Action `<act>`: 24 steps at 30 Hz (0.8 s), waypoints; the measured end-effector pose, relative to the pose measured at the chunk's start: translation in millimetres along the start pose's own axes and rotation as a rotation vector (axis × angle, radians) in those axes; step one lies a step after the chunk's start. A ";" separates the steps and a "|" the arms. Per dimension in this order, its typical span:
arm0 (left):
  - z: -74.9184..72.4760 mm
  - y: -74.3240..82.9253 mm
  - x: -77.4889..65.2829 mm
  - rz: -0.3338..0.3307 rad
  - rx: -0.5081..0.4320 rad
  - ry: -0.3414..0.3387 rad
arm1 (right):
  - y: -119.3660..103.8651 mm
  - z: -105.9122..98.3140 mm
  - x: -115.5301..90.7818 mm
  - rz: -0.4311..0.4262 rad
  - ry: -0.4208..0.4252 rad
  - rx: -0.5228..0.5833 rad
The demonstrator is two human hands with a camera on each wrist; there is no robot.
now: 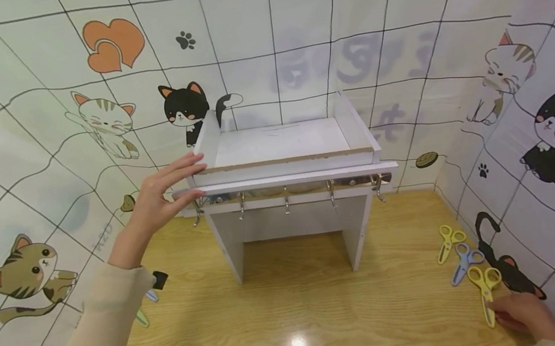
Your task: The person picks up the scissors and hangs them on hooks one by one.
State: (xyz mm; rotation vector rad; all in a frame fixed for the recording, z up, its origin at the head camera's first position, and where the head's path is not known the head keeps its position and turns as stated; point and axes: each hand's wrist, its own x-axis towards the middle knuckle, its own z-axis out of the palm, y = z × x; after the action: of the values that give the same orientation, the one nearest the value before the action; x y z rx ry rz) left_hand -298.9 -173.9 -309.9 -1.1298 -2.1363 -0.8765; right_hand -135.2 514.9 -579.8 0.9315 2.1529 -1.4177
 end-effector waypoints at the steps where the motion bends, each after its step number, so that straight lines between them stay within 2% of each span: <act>1: -0.1 0.1 0.1 0.002 0.000 0.000 | -0.7 -0.1 -3.4 -0.006 -0.014 -0.001; 5: -0.7 0.3 0.2 0.003 0.003 -0.002 | -4.4 -0.1 -10.9 -0.016 -0.044 -0.006; 10: -1.6 0.9 0.0 -0.002 0.007 -0.006 | -1.8 -2.8 -4.5 -0.003 -0.038 -0.013; 18: -0.9 0.0 -0.7 -0.005 0.005 -0.005 | 1.2 -7.4 0.4 -0.038 0.007 -0.001; 24: -0.7 -0.8 -0.3 0.007 0.006 -0.001 | -9.7 -8.1 -8.6 -0.077 0.025 0.050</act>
State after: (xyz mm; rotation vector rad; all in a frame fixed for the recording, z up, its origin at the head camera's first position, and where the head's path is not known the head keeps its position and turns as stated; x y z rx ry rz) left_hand -299.3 -174.9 -309.8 -1.1341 -2.1334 -0.8663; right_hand -135.9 517.1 -564.6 0.8964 2.2029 -1.5101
